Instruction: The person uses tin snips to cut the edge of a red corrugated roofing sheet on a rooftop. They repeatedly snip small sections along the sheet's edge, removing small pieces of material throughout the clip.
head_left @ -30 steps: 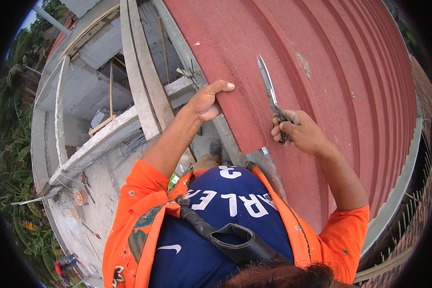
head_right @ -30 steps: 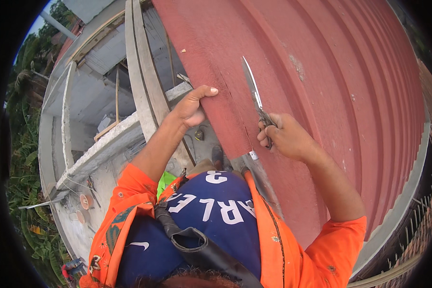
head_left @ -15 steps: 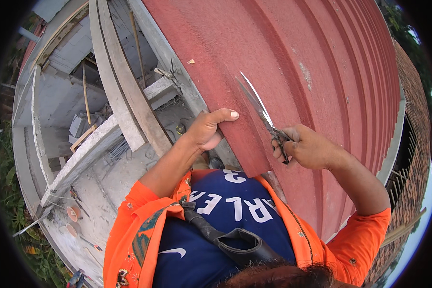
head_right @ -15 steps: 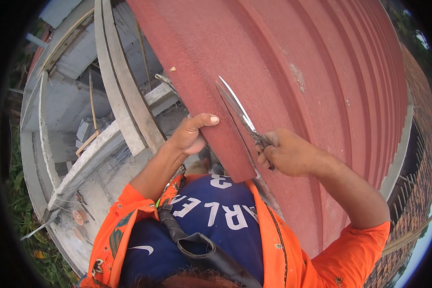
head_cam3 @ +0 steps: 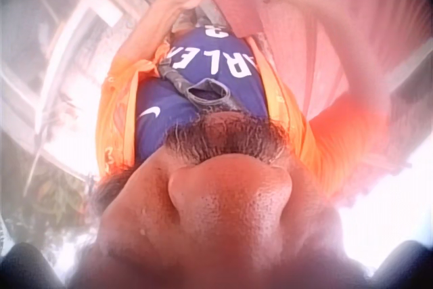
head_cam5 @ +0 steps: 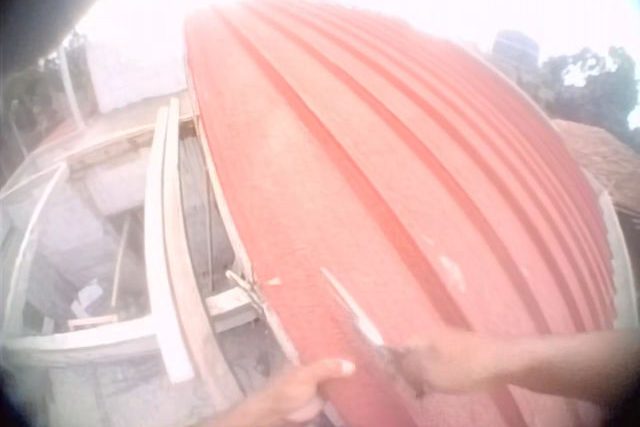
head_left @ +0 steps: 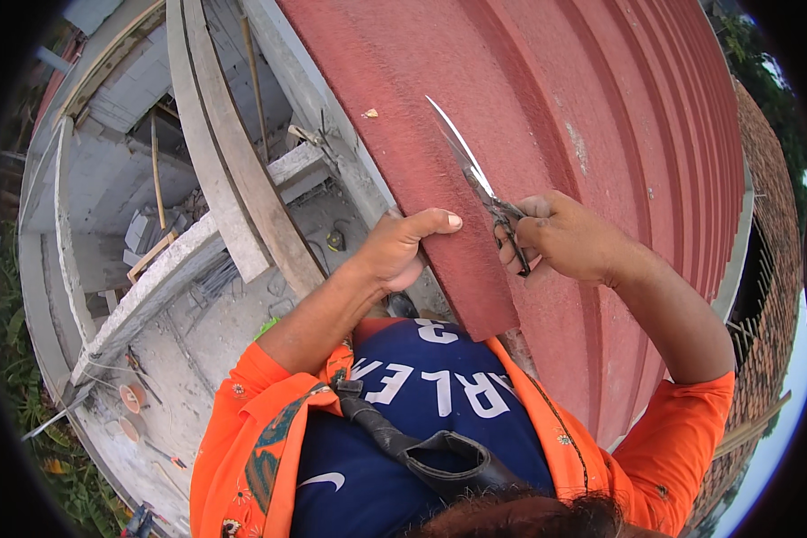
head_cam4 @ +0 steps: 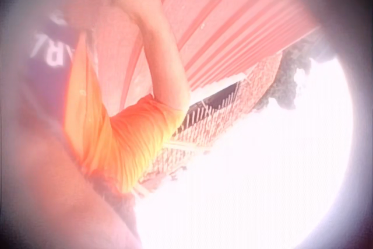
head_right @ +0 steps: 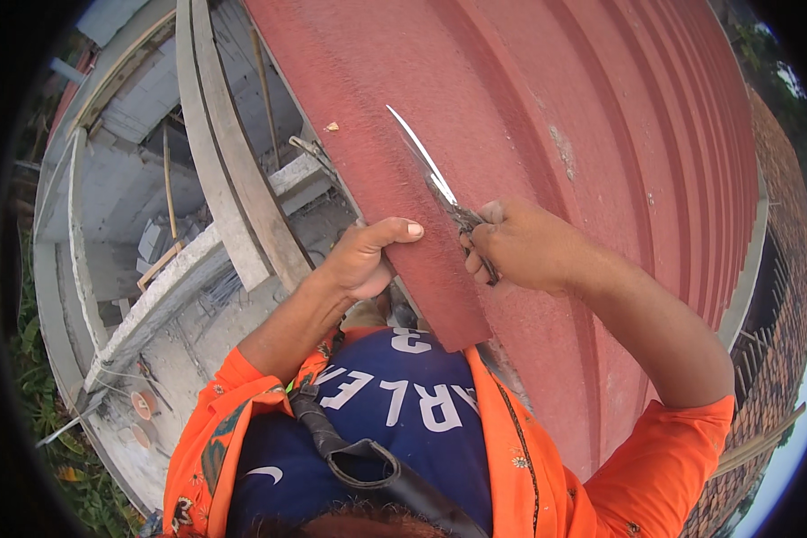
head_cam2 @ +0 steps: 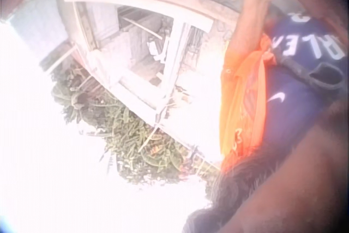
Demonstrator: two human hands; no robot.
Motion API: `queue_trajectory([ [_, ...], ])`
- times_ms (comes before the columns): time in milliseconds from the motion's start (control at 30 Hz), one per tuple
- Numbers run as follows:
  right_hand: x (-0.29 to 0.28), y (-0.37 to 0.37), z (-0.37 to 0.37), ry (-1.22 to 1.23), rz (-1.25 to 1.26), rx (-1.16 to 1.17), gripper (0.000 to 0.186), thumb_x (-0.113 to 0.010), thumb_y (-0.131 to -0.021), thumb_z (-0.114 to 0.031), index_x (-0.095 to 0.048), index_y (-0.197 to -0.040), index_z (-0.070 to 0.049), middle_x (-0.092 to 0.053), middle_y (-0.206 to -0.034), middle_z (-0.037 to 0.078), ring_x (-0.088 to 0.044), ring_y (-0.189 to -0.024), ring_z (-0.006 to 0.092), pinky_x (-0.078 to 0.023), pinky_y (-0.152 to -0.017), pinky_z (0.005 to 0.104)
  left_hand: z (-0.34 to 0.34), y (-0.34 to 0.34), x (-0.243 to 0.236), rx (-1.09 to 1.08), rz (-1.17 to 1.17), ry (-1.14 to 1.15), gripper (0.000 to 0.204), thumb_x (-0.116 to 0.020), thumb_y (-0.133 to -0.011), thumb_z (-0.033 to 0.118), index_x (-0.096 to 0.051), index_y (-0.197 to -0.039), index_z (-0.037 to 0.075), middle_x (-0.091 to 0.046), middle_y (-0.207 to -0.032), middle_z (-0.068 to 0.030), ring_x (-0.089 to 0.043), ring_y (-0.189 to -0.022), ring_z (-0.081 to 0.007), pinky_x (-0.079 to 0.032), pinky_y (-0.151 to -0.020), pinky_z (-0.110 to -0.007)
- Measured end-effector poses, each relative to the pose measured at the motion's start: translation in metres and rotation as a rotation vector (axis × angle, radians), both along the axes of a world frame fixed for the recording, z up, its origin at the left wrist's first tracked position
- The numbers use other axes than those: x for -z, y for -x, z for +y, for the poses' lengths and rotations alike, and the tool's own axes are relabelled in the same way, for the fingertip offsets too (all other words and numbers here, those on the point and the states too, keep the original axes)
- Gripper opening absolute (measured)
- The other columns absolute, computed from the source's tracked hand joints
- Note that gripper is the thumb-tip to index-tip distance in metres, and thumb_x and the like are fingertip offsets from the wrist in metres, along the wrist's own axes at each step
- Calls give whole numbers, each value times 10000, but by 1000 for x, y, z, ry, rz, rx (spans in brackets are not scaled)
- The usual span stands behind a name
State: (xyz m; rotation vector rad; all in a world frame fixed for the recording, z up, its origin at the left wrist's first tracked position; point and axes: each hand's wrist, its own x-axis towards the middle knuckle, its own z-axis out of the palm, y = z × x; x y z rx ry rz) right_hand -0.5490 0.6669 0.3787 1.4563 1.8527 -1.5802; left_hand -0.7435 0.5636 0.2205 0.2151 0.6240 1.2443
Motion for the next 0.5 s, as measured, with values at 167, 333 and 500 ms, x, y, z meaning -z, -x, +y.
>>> queue_trajectory([
  [167,13,18,-4,-172,14,56,292,-493,-1113,-198,-694,-983,-32,-683,-804,55,-649,-718,158,-555,-678,374,0,1,0,6,13,4,484,-805,-937,39,-658,-1397,11,-749,-1293,-119,-722,-1205,-274,-589,-1097,-502],
  [333,45,18,-12,-544,43,-68,510,-519,-1163,-314,-699,-870,63,-618,-677,262,-637,-635,377,-501,-678,534,-1,-1,-2,-30,12,4,464,-796,-944,25,-664,-1388,1,-745,-1302,-125,-722,-1204,-276,-589,-1095,-507],
  [500,48,30,-26,-623,-32,10,580,-504,-1212,-378,-673,-862,53,-537,-657,216,-511,-599,283,-439,-630,506,-3,-1,-3,-18,0,47,474,-798,-947,21,-659,-1401,0,-744,-1309,-124,-720,-1215,-281,-588,-1094,-508],
])
